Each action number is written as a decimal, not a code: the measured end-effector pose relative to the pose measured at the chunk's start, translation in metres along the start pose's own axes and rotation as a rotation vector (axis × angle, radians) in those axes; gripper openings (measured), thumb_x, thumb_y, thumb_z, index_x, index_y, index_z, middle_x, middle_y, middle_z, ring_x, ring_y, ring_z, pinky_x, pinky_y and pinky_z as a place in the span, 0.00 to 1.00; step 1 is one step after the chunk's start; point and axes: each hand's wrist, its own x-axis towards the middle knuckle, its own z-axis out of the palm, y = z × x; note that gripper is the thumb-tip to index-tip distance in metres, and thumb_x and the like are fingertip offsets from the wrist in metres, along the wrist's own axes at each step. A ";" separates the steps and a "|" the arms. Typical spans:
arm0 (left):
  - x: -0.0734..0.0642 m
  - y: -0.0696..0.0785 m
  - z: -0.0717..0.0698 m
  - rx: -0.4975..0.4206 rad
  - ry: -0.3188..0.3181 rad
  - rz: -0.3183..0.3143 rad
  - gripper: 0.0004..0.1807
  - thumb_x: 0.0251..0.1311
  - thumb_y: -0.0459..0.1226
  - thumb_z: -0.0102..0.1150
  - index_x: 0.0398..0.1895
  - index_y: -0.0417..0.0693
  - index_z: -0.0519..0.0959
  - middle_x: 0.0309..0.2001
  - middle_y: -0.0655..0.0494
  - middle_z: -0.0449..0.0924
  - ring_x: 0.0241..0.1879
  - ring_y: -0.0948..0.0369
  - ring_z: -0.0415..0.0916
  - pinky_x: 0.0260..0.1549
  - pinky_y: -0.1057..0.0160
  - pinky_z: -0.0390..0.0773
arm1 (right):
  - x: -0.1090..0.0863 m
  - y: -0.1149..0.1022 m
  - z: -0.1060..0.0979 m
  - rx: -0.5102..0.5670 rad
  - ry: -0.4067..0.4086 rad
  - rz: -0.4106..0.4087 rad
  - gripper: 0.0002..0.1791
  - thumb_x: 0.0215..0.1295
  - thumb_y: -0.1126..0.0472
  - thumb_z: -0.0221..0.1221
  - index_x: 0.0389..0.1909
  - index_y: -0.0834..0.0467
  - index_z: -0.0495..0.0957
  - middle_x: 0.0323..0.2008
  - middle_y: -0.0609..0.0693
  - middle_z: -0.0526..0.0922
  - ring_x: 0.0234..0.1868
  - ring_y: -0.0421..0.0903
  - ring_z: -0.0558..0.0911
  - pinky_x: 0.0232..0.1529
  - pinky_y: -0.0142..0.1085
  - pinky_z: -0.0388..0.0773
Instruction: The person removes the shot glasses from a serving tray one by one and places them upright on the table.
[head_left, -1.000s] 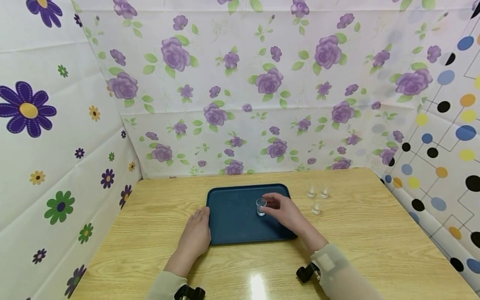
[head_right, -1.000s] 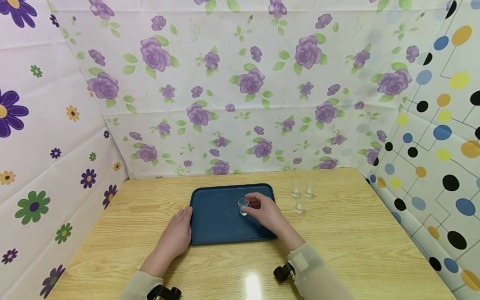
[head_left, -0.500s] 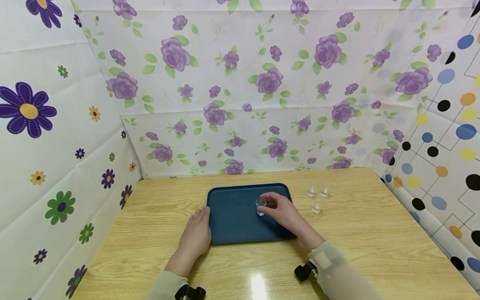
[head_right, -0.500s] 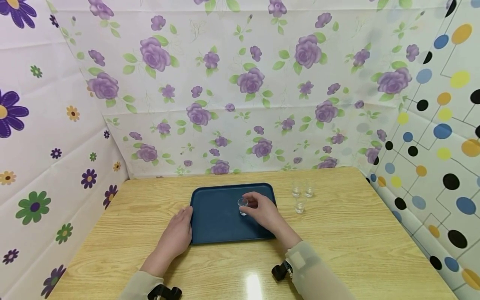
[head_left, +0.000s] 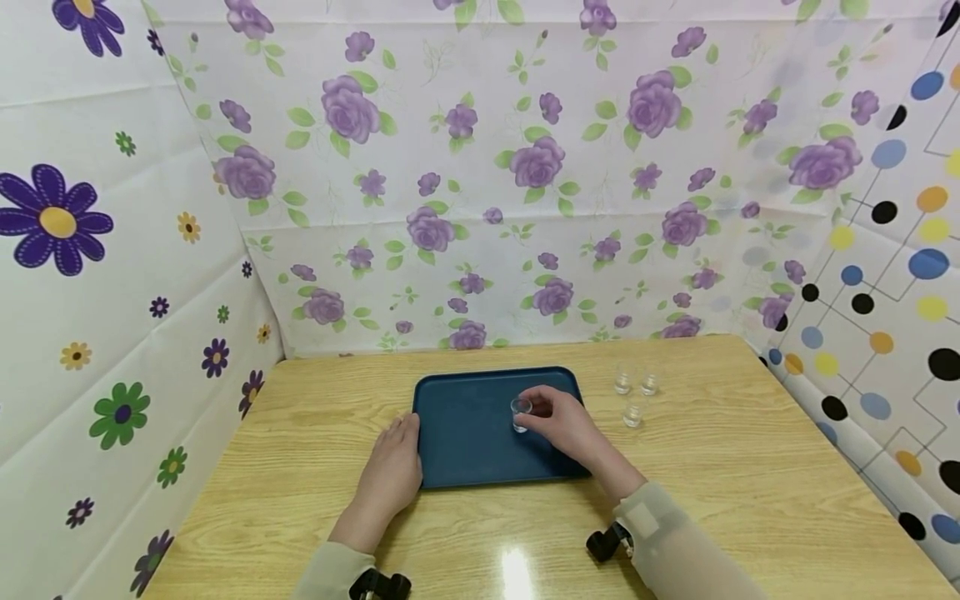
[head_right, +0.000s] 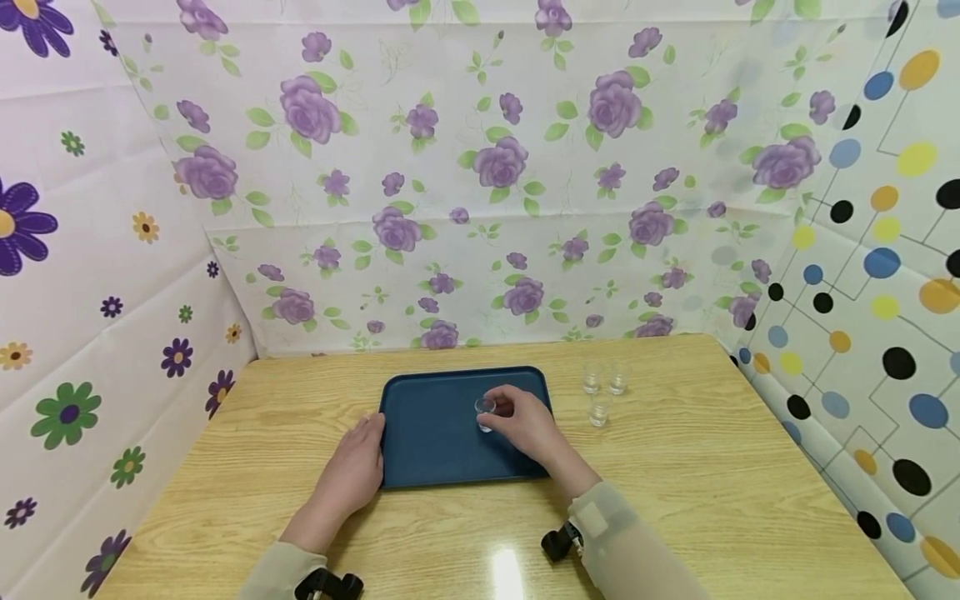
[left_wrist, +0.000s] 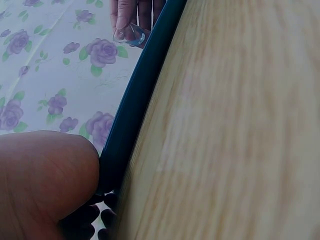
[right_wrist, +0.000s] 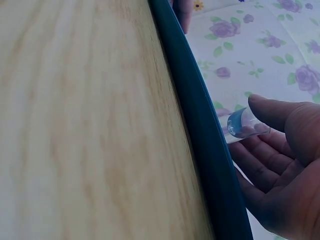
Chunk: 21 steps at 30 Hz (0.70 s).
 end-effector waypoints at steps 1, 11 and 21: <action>0.000 0.000 0.000 -0.002 -0.001 0.000 0.29 0.80 0.26 0.51 0.80 0.24 0.65 0.79 0.28 0.67 0.80 0.34 0.62 0.81 0.36 0.62 | -0.001 0.000 0.000 0.000 0.005 0.001 0.17 0.75 0.52 0.73 0.60 0.50 0.86 0.51 0.44 0.88 0.54 0.44 0.87 0.57 0.46 0.89; 0.001 -0.002 0.003 0.008 -0.002 0.003 0.29 0.80 0.26 0.51 0.81 0.24 0.65 0.79 0.29 0.67 0.80 0.34 0.62 0.81 0.36 0.62 | -0.012 -0.005 -0.013 0.020 0.025 0.004 0.17 0.73 0.50 0.74 0.59 0.46 0.87 0.53 0.42 0.88 0.54 0.43 0.87 0.59 0.46 0.88; 0.000 -0.001 0.002 0.006 0.002 0.002 0.29 0.79 0.25 0.51 0.80 0.24 0.65 0.79 0.28 0.67 0.80 0.33 0.63 0.81 0.36 0.63 | -0.025 -0.007 -0.034 -0.004 0.039 -0.020 0.17 0.76 0.51 0.73 0.60 0.49 0.87 0.54 0.46 0.89 0.55 0.46 0.87 0.58 0.47 0.89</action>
